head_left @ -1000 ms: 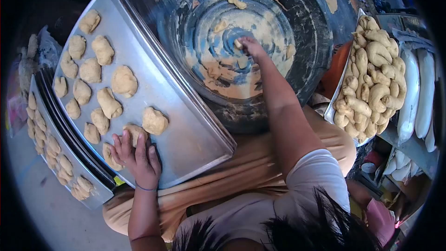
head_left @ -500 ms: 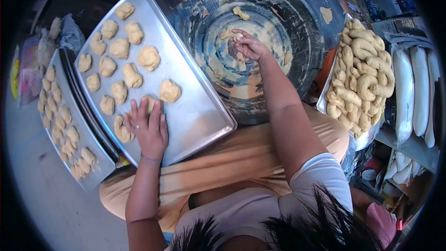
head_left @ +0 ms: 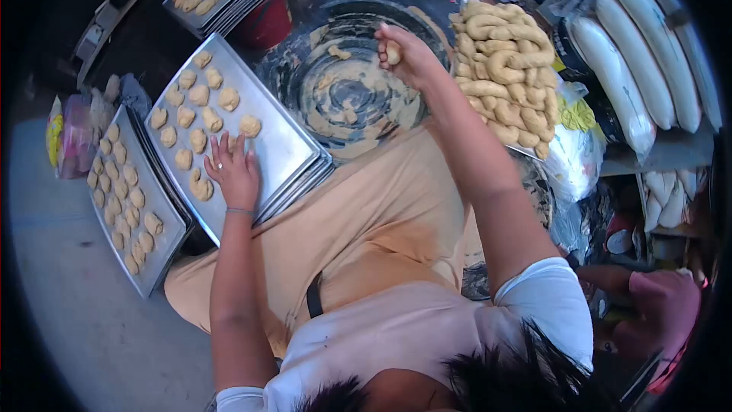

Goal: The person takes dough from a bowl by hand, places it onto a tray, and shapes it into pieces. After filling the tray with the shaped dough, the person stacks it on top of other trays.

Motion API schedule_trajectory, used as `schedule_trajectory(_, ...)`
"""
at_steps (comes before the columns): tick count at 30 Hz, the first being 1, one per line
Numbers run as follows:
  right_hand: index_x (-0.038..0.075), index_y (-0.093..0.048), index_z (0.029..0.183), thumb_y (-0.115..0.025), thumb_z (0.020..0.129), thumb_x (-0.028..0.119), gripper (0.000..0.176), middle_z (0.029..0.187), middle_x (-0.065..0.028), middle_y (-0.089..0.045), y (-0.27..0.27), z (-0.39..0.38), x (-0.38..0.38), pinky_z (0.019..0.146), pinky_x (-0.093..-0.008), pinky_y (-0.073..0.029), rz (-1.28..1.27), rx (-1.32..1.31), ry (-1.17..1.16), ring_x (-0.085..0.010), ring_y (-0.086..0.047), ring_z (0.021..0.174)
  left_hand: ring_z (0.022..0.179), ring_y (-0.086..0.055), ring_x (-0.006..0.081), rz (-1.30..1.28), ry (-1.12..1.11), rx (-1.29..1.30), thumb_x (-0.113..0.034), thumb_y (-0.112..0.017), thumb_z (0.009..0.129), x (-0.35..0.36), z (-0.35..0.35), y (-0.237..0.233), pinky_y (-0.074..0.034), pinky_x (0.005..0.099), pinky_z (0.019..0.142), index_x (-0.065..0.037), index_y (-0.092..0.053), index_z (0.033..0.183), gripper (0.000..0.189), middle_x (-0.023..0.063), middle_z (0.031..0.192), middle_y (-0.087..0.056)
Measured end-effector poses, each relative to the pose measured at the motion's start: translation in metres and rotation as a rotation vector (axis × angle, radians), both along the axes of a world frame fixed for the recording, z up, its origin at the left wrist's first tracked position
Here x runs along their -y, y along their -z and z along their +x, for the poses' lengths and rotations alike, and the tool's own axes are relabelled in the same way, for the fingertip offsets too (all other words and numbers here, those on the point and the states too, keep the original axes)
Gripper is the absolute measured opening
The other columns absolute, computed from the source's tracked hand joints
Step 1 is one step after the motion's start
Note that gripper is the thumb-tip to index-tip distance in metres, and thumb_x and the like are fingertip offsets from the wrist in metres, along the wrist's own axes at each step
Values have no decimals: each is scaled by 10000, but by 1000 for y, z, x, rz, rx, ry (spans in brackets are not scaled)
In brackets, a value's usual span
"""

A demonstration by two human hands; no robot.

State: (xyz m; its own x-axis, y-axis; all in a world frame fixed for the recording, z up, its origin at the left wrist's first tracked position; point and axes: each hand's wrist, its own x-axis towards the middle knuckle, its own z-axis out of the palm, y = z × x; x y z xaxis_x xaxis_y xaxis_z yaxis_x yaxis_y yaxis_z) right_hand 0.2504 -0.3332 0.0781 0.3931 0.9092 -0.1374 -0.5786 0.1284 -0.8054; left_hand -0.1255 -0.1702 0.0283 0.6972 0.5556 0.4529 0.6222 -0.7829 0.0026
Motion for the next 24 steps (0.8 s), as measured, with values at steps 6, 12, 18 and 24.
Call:
schedule_trajectory(6,68,-554,1056,-573,931,367,325,794,-57,-610,-30,-74,135,502,-265,-439,-42,-31,324,-120,-527,555,1265,-411,328,-594,500,342,-229,-559,919,112,77,-59,-283,426,1061,-61,-534,1264,384,149,1357,-448)
schedule_trajectory(12,26,-547,1173,-557,943,331,381,980,-87,-636,-2,-103,194,651,-268,-511,1,-97,227,-131,-605,726,1028,-575,159,-1590,763,476,-125,-555,934,216,141,-70,-468,290,882,-28,-466,1300,389,77,1220,-549)
schedule_trajectory(18,13,-496,1268,-660,836,43,464,1140,-88,-592,-7,-132,212,824,-292,-492,-75,195,435,-142,-598,980,925,-577,130,-1698,691,537,-99,-595,915,242,164,-49,-493,269,806,6,-507,1225,339,79,1119,-588)
schedule_trajectory(24,11,-523,1216,-730,760,12,500,1000,-39,-601,0,-134,215,769,-229,-473,-153,373,421,-79,-564,862,822,-599,130,-1903,597,447,-122,-574,933,229,156,-50,-514,266,747,42,-543,1153,277,71,977,-627)
